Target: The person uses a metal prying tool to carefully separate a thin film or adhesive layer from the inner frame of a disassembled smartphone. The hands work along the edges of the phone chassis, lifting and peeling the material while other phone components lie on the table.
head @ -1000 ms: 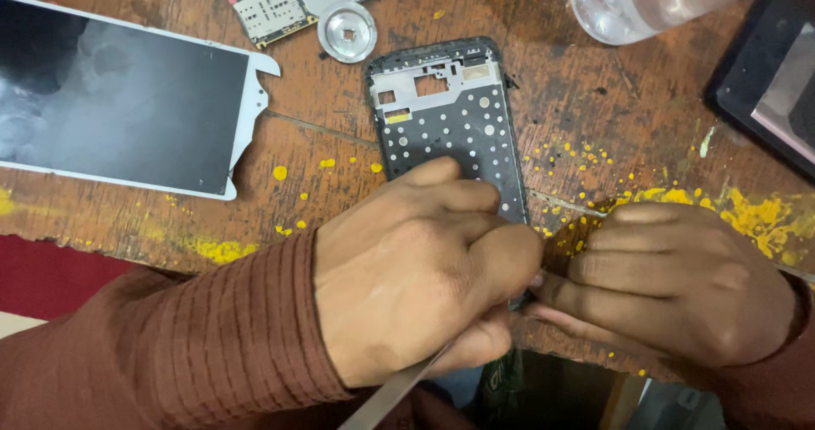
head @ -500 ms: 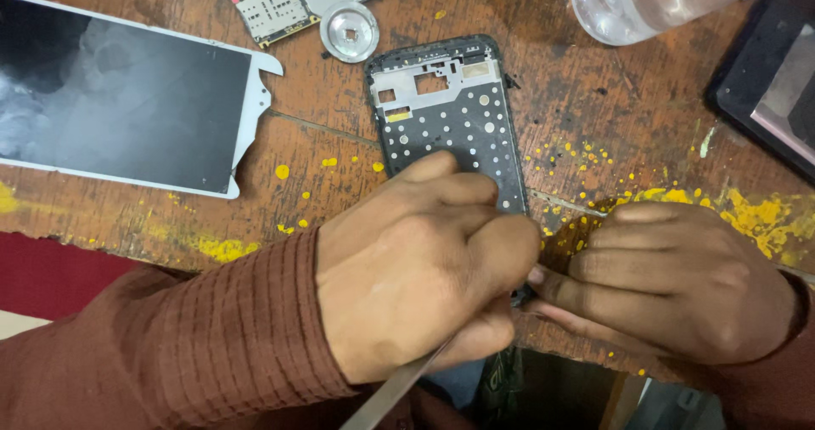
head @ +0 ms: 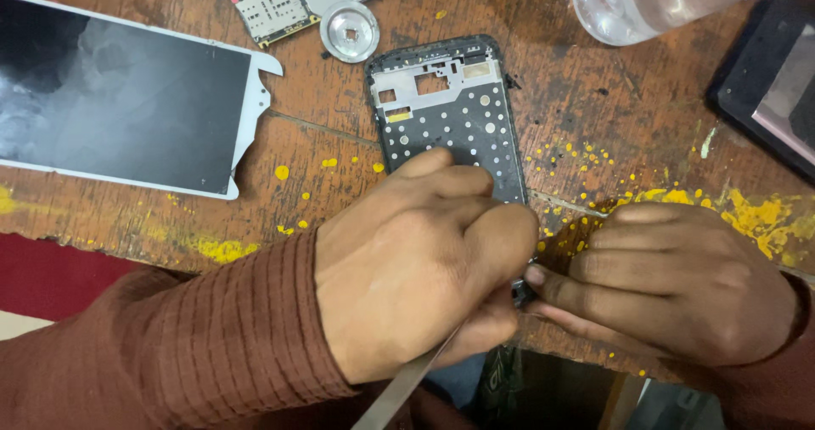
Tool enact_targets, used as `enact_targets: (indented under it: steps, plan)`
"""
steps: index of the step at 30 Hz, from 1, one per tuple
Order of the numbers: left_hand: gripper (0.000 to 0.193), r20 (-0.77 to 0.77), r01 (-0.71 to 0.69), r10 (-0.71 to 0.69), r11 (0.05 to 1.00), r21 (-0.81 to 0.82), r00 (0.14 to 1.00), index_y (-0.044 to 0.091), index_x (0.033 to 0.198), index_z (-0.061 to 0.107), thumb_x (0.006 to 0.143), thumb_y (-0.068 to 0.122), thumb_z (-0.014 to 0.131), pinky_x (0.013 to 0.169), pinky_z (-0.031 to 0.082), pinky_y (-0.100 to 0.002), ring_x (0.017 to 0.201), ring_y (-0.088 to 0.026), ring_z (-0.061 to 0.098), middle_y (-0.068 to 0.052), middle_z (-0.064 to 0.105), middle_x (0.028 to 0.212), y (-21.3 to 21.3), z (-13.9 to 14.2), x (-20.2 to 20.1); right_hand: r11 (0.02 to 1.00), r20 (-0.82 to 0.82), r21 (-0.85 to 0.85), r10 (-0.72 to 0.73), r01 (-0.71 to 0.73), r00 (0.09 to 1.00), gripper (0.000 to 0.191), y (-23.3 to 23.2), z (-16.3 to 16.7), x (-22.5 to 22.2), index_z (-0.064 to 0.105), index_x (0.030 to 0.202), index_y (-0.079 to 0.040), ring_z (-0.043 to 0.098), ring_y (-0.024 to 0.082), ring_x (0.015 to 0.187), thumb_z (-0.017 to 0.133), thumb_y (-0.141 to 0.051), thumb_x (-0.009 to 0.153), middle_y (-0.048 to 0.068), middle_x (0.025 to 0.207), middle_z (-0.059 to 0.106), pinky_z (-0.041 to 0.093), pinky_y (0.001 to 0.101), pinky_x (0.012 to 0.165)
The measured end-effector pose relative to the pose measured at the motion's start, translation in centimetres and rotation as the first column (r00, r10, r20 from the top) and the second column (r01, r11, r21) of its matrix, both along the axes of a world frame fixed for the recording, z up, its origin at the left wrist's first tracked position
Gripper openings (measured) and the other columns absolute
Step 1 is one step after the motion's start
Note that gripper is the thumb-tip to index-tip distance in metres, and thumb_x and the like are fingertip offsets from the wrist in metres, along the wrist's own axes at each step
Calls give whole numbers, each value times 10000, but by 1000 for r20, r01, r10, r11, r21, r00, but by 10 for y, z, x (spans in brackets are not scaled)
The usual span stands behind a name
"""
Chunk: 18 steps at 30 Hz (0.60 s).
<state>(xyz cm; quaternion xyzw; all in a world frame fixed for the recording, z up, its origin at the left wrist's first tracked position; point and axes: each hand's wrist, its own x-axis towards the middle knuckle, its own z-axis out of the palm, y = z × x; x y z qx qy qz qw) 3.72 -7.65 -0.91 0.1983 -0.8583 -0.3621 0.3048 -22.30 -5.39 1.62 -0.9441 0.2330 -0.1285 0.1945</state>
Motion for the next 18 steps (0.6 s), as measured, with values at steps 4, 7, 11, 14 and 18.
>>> enact_targets:
  steps: [4, 7, 11, 14, 18]
  plan:
    - [341, 11, -3, 3, 1000, 21, 1000, 61, 918, 535, 777, 238, 790, 807, 431, -427, 867, -306, 597, -83, 562, 762, 0, -1, 2, 1000, -61, -18, 10, -11, 998, 146, 0, 0, 0, 742, 933, -90, 559, 168, 592, 824, -203, 890, 6, 703, 592, 404, 361, 521]
    - [324, -2, 45, -45, 999, 28, 999, 65, 922, 540, 786, 220, 789, 818, 434, -423, 863, -302, 596, -82, 569, 780, -2, 0, 2, 999, 3, -38, 5, -5, 1000, 208, 0, 1, -2, 745, 987, -59, 595, 154, 628, 770, -203, 838, 23, 757, 645, 414, 325, 528]
    - [351, -21, -34, 34, 999, 21, 999, 26, 885, 527, 730, 200, 790, 803, 436, -439, 864, -329, 606, -93, 589, 778, -1, 4, 0, 1000, -40, 2, -15, 15, 999, 146, 3, -1, -3, 748, 939, -77, 555, 145, 592, 821, -195, 895, -2, 696, 584, 408, 347, 526]
    - [363, -23, 27, -26, 1000, 6, 999, 39, 902, 548, 723, 218, 809, 790, 427, -442, 849, -334, 594, -105, 571, 758, -3, 4, 1, 1000, -52, 3, -14, 14, 999, 144, 3, -2, -4, 747, 908, -84, 571, 141, 593, 826, -204, 895, -3, 706, 609, 415, 343, 522]
    - [356, -13, 32, -32, 999, 12, 999, 49, 928, 542, 767, 218, 811, 841, 436, -436, 885, -320, 602, -91, 587, 811, -3, 4, 1, 1000, -23, 9, 5, -5, 1000, 145, 2, -4, -6, 742, 902, -74, 570, 140, 591, 820, -195, 888, -1, 699, 603, 417, 335, 518]
